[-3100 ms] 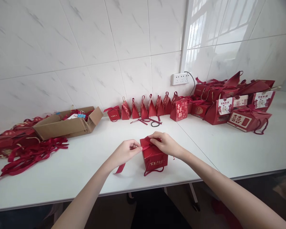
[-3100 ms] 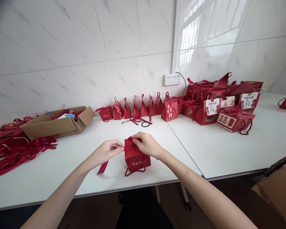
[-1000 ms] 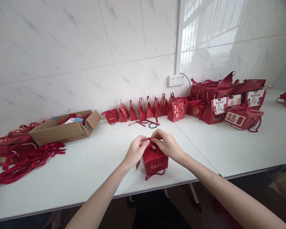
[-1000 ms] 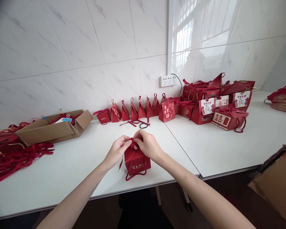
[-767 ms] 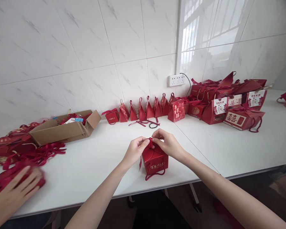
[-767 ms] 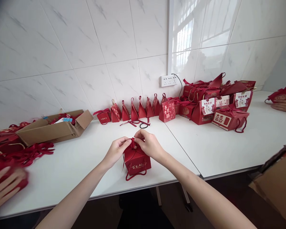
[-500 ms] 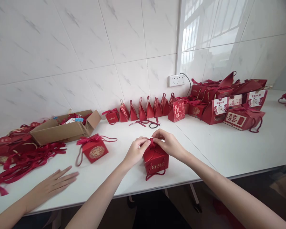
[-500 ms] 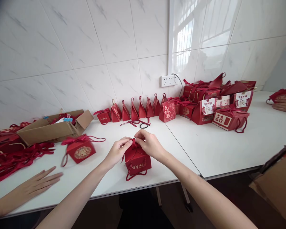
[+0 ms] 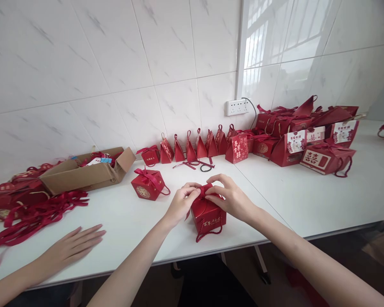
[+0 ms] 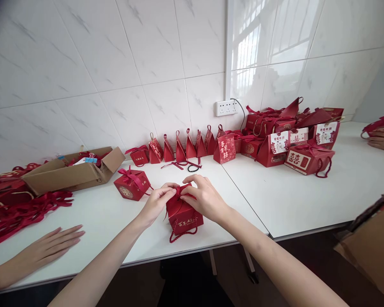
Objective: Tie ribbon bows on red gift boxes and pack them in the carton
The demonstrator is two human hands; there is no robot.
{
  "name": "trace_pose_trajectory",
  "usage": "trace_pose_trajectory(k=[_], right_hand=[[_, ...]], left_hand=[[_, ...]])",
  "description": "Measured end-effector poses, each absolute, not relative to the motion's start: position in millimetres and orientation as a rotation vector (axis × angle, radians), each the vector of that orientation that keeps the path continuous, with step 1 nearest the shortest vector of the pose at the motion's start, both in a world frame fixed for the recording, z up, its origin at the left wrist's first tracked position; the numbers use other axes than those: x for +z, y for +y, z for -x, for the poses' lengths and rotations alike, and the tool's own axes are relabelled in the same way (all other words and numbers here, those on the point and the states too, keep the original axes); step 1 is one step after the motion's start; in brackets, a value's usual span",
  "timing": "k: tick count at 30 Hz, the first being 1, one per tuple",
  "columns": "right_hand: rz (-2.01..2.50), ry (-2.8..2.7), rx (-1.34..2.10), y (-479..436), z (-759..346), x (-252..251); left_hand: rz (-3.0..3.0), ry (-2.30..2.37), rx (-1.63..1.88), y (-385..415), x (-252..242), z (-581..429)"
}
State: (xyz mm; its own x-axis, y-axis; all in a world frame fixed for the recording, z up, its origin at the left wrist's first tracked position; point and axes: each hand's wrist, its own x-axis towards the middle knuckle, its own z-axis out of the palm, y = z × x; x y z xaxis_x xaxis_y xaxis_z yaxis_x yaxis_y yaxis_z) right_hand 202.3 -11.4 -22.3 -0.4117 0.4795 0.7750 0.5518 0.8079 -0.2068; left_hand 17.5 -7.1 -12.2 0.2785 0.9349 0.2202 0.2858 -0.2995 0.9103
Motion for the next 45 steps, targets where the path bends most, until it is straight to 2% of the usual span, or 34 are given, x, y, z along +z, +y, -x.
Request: trace_pose_trajectory(k=[7, 13, 20, 26, 32, 39, 45], right_hand=[[0.748, -2.208, -0.295, -13.2, -218.3, -13.3], [0.68, -2.249, -0.406, -11.2, -237.2, -17.7], [0.711, -2.263, -0.38, -6.7, -246.4, -21.9], [0.807, -2.181, -0.173, -14.8, -221.9, -6.4], [0.812, -2.341, -0.016, -10.1, -191.8, -0.1], [0.908, -2.209, 0.241, -12.1, -210.9, 2.6], [1.483, -1.931, 0.476, -25.9, -221.1, 3.9]], left_hand=[[-2.054, 1.259, 1.258, -19.4, -16.1, -9.6], [-2.232, 1.339, 1.197, -30.4, -20.7, 1.9], [-2.264, 1.404, 1.15, -33.6, -21.6, 8.8], [-2.202, 1.448, 1.143, -33.3, -18.0, 0.0], [-2.164, 1.507, 1.152, -34.1, -15.8, -8.9], [-2.157, 1.571, 1.131, -41.0, -14.7, -8.0], [-2.267, 1.787, 1.006, -52.9, -12.8, -13.6]])
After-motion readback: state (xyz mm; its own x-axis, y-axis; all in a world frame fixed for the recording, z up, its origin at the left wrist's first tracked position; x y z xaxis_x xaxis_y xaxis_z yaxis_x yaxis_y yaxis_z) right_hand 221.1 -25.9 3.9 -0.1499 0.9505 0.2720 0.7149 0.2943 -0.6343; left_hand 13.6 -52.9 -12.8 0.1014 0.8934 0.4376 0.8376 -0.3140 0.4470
